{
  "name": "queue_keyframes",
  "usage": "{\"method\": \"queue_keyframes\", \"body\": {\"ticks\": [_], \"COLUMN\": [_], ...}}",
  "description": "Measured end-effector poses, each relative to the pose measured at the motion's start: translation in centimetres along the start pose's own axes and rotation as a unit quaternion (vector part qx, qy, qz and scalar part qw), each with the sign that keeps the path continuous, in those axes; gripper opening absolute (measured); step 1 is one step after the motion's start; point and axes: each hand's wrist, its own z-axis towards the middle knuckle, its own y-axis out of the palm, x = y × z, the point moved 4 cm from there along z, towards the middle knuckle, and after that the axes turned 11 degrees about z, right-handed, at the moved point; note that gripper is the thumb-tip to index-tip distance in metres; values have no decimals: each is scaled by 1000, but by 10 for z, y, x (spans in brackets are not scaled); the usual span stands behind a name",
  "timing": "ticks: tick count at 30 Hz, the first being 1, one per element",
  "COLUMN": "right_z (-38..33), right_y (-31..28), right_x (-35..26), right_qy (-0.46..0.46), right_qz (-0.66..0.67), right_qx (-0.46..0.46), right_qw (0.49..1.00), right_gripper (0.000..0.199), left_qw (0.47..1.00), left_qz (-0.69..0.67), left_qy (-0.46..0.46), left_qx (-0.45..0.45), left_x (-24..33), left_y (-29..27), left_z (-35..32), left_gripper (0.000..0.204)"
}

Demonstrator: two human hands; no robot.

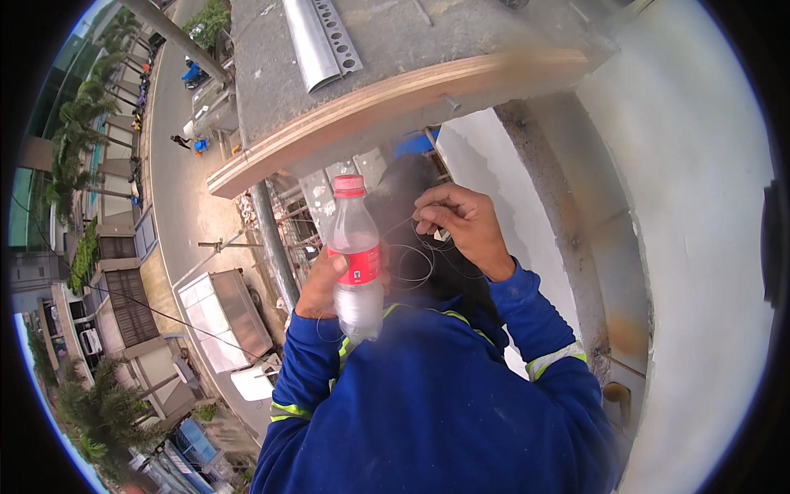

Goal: The person ties a string around a plastic bottle while standing on scaffolding. They manipulate the string with both hands, secure it around the bottle, and then place the bottle on a nearby ledge.

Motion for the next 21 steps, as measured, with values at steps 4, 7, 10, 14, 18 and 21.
{"method": "queue_keyframes", "body": {"ticks": [4,7,10,14,18,21], "right_z": [-1,-2,-3,-11,-30,-46], "right_y": [-10,-20,-27,-18,15,32], "right_x": [2,0,-3,-11,-7,-7], "right_qy": [-15,-15,-37,-191,-311,-343], "right_qz": [35,45,11,-209,-413,-478], "right_qx": [13,12,36,58,-25,-56], "right_qw": [999,999,999,957,856,806], "right_gripper": [8,6,5,8,15,20], "left_qw": [1000,1000,999,998,995,988], "left_qz": [-1,3,-31,-53,-43,36], "left_qy": [10,17,31,42,88,116], "left_qx": [-6,-19,-24,-11,28,92], "left_x": [-3,-3,-2,1,7,13], "left_y": [-3,-4,-1,8,15,14], "left_z": [0,0,1,2,9,9], "left_gripper": [82,80,75,72,72,75]}}
